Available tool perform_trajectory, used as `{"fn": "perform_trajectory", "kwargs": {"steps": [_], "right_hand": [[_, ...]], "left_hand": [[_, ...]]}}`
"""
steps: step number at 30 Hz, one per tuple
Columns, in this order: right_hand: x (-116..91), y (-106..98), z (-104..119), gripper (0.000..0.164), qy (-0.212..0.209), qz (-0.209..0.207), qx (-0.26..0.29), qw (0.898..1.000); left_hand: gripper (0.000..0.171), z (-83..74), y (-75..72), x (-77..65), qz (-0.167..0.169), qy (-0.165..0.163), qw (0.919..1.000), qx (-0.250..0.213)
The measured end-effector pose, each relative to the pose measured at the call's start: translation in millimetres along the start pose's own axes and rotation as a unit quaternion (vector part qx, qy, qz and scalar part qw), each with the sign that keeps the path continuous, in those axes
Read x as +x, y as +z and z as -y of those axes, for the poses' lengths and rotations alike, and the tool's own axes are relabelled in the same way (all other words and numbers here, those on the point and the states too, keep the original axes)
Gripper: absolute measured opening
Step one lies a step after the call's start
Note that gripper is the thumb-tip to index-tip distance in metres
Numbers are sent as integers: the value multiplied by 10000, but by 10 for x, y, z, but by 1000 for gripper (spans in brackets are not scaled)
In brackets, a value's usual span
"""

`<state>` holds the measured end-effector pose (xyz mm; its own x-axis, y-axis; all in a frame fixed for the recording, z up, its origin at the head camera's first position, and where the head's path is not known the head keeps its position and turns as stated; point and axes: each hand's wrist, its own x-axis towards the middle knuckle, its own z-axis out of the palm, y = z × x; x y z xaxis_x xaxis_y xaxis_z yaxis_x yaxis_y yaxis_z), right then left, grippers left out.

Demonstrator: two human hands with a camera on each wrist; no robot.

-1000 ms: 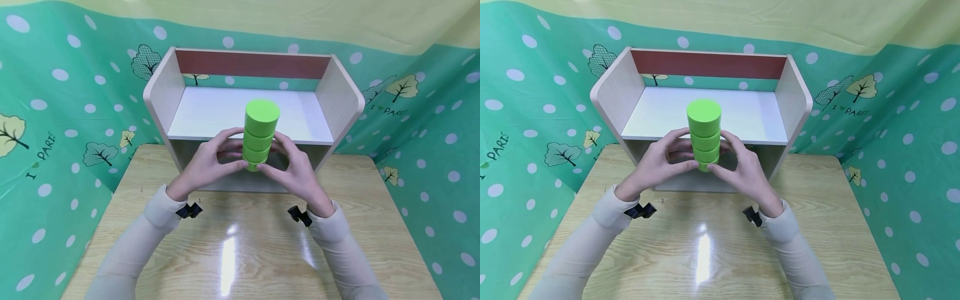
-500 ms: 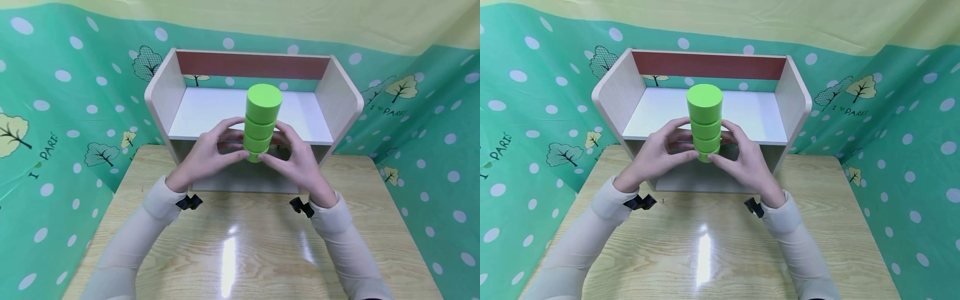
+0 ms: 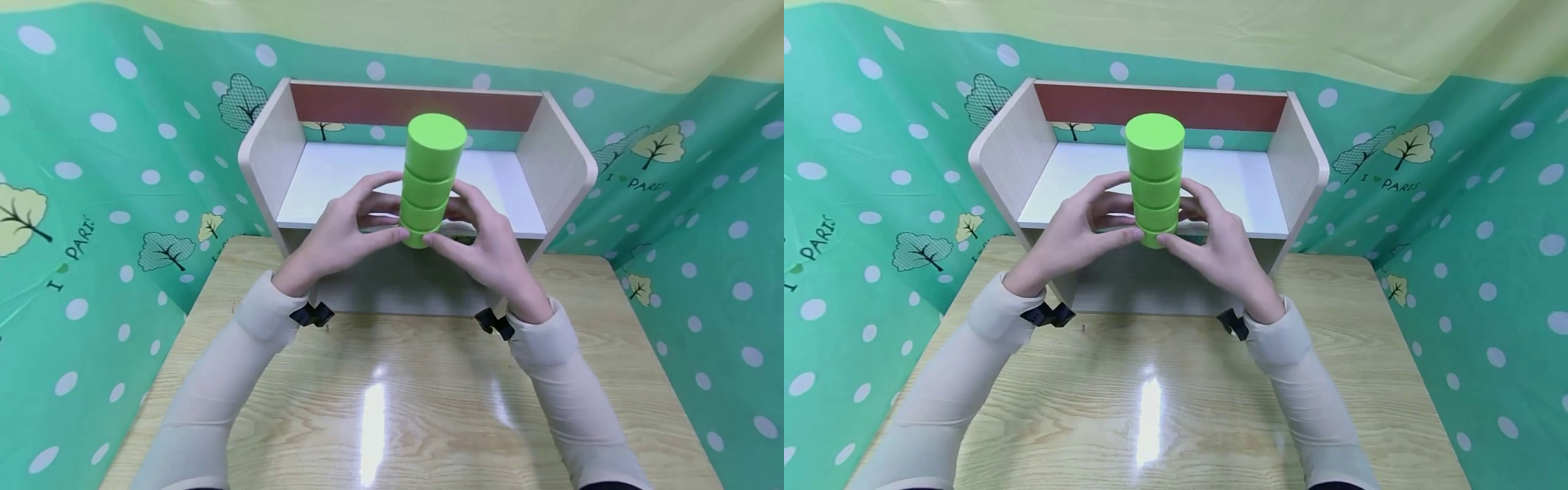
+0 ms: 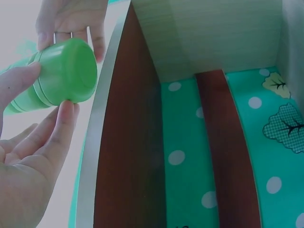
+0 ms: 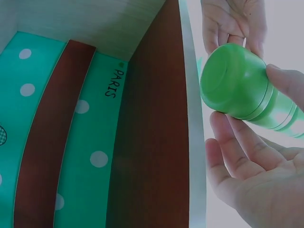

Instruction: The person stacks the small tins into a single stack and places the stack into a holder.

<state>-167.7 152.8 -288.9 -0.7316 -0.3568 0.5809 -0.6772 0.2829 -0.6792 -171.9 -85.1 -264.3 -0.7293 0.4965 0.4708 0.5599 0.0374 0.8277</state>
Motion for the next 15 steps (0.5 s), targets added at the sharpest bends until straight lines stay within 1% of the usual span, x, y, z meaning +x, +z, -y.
{"fn": "perform_trajectory", "kwargs": {"steps": [5,11,15], "right_hand": [[62,-7,-49,76,84,22,-22,10000],[137,3,-79,76,212,31,-62,9998],[185,7,19,74,379,54,-169,9991]], "left_hand": [[68,21,-26,59,-14,-203,9997,-137],[67,62,-59,113,-25,-346,9994,-49],[67,181,-84,163,-12,-348,9994,-17]]}}
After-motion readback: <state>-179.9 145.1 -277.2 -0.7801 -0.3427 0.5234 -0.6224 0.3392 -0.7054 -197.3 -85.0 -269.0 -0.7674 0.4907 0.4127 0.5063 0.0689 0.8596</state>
